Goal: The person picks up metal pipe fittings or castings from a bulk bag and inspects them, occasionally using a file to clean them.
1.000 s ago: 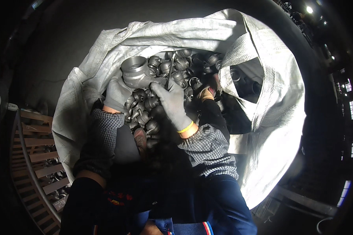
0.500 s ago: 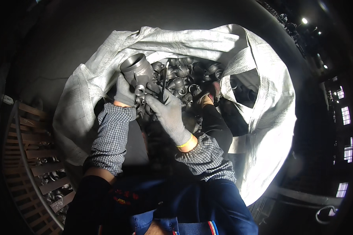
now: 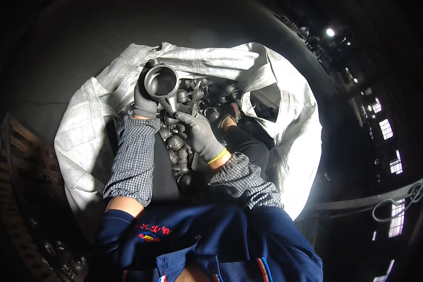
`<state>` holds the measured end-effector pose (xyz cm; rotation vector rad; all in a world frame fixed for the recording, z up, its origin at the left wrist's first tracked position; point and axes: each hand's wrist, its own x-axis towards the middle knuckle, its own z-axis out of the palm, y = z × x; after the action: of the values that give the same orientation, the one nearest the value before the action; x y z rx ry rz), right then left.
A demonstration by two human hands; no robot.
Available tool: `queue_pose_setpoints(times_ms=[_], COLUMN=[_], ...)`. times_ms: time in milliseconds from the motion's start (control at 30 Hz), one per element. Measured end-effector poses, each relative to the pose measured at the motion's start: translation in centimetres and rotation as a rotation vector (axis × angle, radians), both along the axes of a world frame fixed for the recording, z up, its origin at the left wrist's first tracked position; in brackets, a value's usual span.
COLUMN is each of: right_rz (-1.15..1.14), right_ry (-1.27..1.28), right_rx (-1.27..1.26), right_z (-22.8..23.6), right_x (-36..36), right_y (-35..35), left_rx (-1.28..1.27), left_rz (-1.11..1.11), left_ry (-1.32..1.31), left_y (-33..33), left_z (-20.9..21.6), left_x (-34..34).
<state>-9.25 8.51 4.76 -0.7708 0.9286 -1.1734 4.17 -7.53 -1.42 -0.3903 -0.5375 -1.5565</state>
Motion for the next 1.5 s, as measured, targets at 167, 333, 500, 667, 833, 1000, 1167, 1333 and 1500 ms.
queue_pose_setpoints(times_ms=[167, 333, 500, 667, 833, 1000, 1167, 1333, 1500], right_rz=[0.105, -0.017, 0.041, 0.027, 0.041, 0.027, -0.064, -0.105, -0.157], right_ry=[-0.165, 0.314, 1.440, 1.010, 0.684, 0.582, 0.177, 0.118, 0.036], right_rx=[0.099, -0.140, -0.850, -0.524, -0.595, -0.379, -0.001, 0.077, 0.091], right_z=[-1.9, -3.3, 0.4, -0.6, -1.8, -1.5, 0.7, -0.2, -1.7], right_x=[-1.8, -4.0, -3.4, -5.2, -6.3, -6.7, -5.2, -5.2, -5.7], right_y=[-2.2, -4.2, -0.8, -2.6, -3.8, -4.4, -3.0, -3.1, -3.8], left_rx=[0.152, 0.324, 0.255, 0.289, 0.371, 0.449, 0.357, 0.227, 0.183], left_rz=[-0.135, -0.071, 0.108, 0.173, 0.226, 0.131, 0.196, 0.211, 0.218], left_ry=[0.081, 0.042, -0.174, -0.335, -0.484, -0.511, -0.551, -0.626, -0.639], left_y=[-0.7, -0.6, 1.6, 1.6, 1.4, 0.7, 2.7, 3.4, 4.3], left_z=[0.4, 1.5, 2.0, 1.4, 0.7, 0.1, 1.6, 2.0, 2.5], left_x=[-0.5, -0.9, 0.0, -0.3, -0.5, -0.5, 0.4, 1.1, 1.0])
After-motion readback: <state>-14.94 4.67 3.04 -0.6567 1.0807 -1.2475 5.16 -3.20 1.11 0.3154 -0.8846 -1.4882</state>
